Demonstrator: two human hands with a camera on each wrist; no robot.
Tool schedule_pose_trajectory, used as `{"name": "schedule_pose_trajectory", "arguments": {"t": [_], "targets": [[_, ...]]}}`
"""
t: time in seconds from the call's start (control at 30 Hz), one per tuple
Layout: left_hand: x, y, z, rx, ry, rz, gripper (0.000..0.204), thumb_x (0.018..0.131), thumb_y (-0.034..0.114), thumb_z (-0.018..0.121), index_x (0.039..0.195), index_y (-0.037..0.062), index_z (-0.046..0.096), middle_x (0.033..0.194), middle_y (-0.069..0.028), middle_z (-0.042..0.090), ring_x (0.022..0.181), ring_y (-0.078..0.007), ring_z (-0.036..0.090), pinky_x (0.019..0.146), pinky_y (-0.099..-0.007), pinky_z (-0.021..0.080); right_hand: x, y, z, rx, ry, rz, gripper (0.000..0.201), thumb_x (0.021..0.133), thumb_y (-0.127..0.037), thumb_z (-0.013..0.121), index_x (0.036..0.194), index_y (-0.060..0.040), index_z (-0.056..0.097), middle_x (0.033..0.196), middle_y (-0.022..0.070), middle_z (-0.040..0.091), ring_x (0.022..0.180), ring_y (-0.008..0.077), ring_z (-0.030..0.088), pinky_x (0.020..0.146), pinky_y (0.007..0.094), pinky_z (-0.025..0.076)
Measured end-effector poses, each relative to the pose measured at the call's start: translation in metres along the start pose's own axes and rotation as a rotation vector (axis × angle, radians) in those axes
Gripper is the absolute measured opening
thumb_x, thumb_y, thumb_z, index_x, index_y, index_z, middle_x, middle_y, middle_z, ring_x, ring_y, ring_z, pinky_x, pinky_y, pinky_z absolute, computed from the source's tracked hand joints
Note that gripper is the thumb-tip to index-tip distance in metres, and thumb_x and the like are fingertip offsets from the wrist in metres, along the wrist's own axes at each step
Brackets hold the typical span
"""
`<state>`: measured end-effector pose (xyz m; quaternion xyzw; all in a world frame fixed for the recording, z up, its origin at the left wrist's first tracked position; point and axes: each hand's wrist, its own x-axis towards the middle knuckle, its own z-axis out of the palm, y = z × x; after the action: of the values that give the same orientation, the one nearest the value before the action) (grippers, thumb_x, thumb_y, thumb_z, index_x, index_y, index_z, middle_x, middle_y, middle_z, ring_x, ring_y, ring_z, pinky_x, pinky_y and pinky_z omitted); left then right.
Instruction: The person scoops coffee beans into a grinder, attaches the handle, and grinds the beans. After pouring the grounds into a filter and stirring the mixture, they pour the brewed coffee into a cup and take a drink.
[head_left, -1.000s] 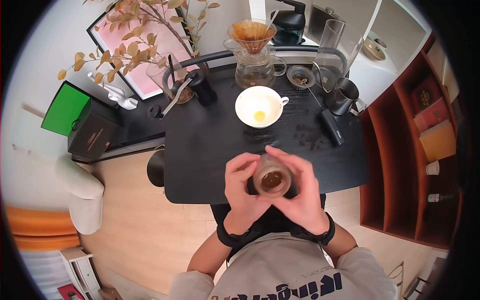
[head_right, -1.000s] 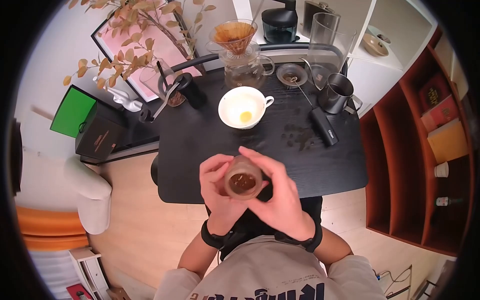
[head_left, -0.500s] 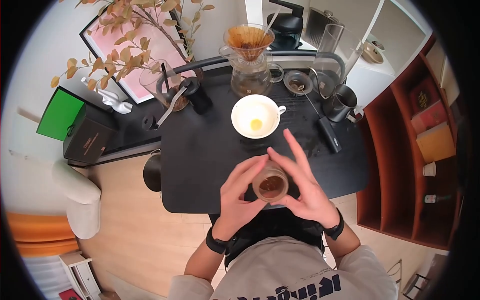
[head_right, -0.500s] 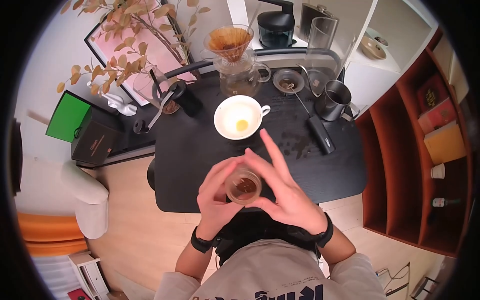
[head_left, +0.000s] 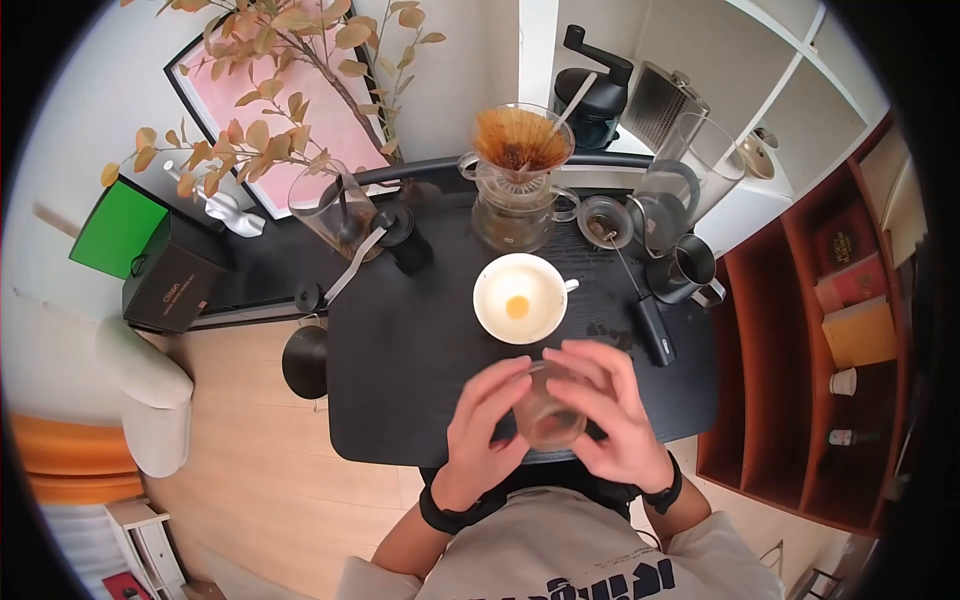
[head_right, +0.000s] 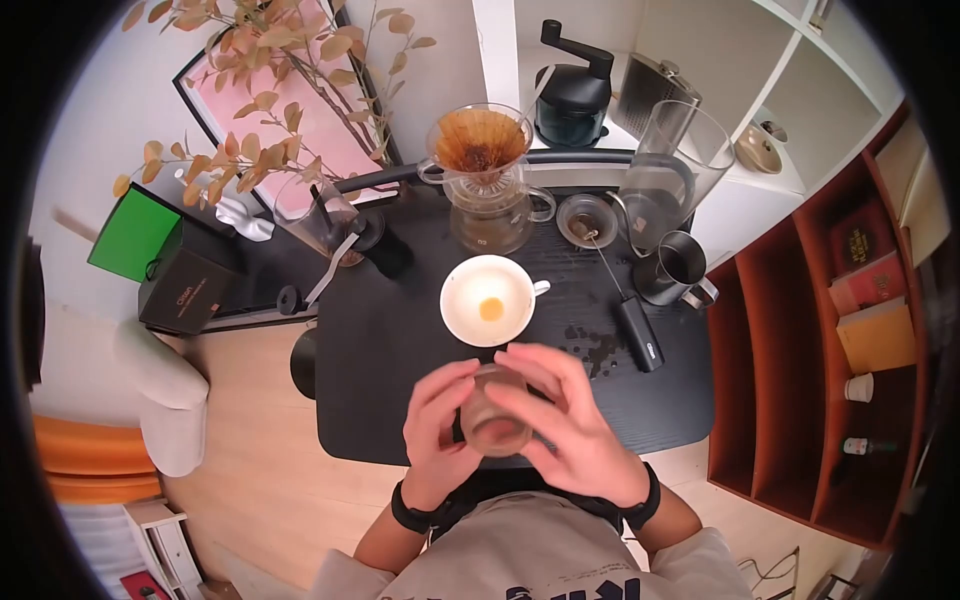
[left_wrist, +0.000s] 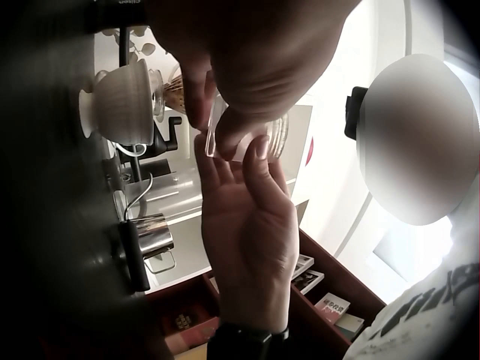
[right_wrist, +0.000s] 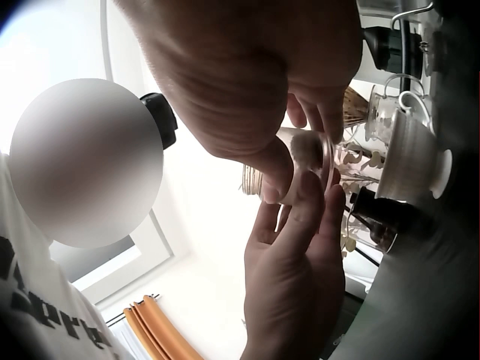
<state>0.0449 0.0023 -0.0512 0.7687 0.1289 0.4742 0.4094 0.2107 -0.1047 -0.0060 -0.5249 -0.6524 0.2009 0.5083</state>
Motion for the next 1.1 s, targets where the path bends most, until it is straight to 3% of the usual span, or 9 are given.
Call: {"name": "schedule_pose_trajectory", "arguments": {"t": [0.27,0.3,0.5,0.63,0.87,1.0,1.03,1.07,1.1], "targets": [[0.013,-0.014,-0.002,-0.132,0.009,-0.097,0.066,0.080,-0.008,0.084,0.139,0.0013,0.057,0.147,-0.0271,0.059,0.129,-0.0382,0.066,0.105,-0.0422,0.058,0.028,-0.004,-0.002,-0.009,0.030,0.056,0.071,0.076,0.015,0.076,0.144,0.0040,0.057,0.164,0.0266,0.029,0.144,0.0440,0.052,0.117,0.0506,0.049],[0.016,-0.015,-0.003,-0.217,0.001,-0.109,0.068,0.081,-0.008,0.084,0.141,0.0021,0.053,0.149,-0.0286,0.056,0.132,-0.0380,0.064,0.105,-0.0427,0.058,0.028,0.000,0.003,0.003,0.084,0.057,0.071,0.077,0.010,0.080,0.143,0.0031,0.057,0.158,0.0245,0.041,0.141,0.0426,0.055,0.112,0.0497,0.050],[0.020,-0.014,-0.012,-0.451,-0.076,-0.203,0.076,0.084,-0.008,0.084,0.147,0.0039,0.044,0.159,-0.0321,0.045,0.142,-0.0373,0.056,0.109,-0.0445,0.056,0.029,0.008,0.004,0.017,0.053,0.117,0.074,0.078,0.000,0.085,0.147,0.0023,0.056,0.145,0.0196,0.061,0.127,0.0412,0.060,0.106,0.0469,0.051],[0.029,-0.011,-0.024,-0.570,-0.158,-0.373,0.083,0.077,0.002,0.094,0.144,0.0023,0.045,0.151,-0.0342,0.052,0.142,-0.0371,0.055,0.112,-0.0463,0.053,0.033,0.010,-0.001,0.084,0.035,0.146,0.079,0.077,-0.001,0.086,0.150,0.0022,0.054,0.147,0.0188,0.061,0.128,0.0398,0.060,0.107,0.0461,0.051],[0.047,-0.010,-0.031,-0.498,-0.266,-0.301,0.086,0.079,0.000,0.091,0.152,0.0012,0.047,0.159,-0.0238,0.048,0.143,-0.0327,0.054,0.115,-0.0453,0.050,0.046,0.006,-0.008,0.039,0.051,0.047,0.086,0.078,-0.001,0.086,0.155,0.0032,0.049,0.158,0.0237,0.048,0.125,0.0372,0.063,0.108,0.0457,0.051],[0.068,-0.010,-0.031,-0.370,-0.061,-0.248,0.086,0.083,0.018,0.092,0.154,-0.0019,0.046,0.149,-0.0165,0.050,0.138,-0.0285,0.055,0.114,-0.0407,0.048,0.042,0.008,-0.015,-0.017,0.190,0.049,0.086,0.077,0.000,0.086,0.155,0.0036,0.049,0.163,0.0276,0.038,0.116,0.0312,0.069,0.107,0.0433,0.051],[0.078,-0.007,-0.035,-0.398,0.010,-0.319,0.085,0.084,0.016,0.091,0.154,-0.0027,0.046,0.148,-0.0154,0.051,0.137,-0.0275,0.055,0.114,-0.0405,0.047,0.039,0.014,-0.011,0.021,0.278,0.022,0.075,0.079,0.003,0.084,0.149,0.0030,0.055,0.154,0.0245,0.048,0.106,0.0264,0.073,0.099,0.0386,0.055],[0.088,-0.003,-0.040,-0.425,0.081,-0.393,0.084,0.085,0.015,0.090,0.154,-0.0035,0.045,0.148,-0.0144,0.051,0.137,-0.0265,0.056,0.115,-0.0403,0.047,0.035,0.021,-0.009,0.022,0.281,0.009,0.075,0.079,0.003,0.084,0.149,0.0030,0.055,0.154,0.0245,0.048,0.106,0.0264,0.073,0.099,0.0386,0.055],[0.102,-0.006,-0.048,-0.355,0.083,-0.327,0.083,0.084,0.012,0.090,0.154,-0.0041,0.046,0.147,-0.0137,0.051,0.136,-0.0259,0.056,0.115,-0.0401,0.047,0.030,0.027,-0.008,0.046,0.305,0.046,0.064,0.081,0.005,0.081,0.141,0.0031,0.060,0.143,0.0220,0.056,0.098,0.0235,0.072,0.092,0.0354,0.056]]}}
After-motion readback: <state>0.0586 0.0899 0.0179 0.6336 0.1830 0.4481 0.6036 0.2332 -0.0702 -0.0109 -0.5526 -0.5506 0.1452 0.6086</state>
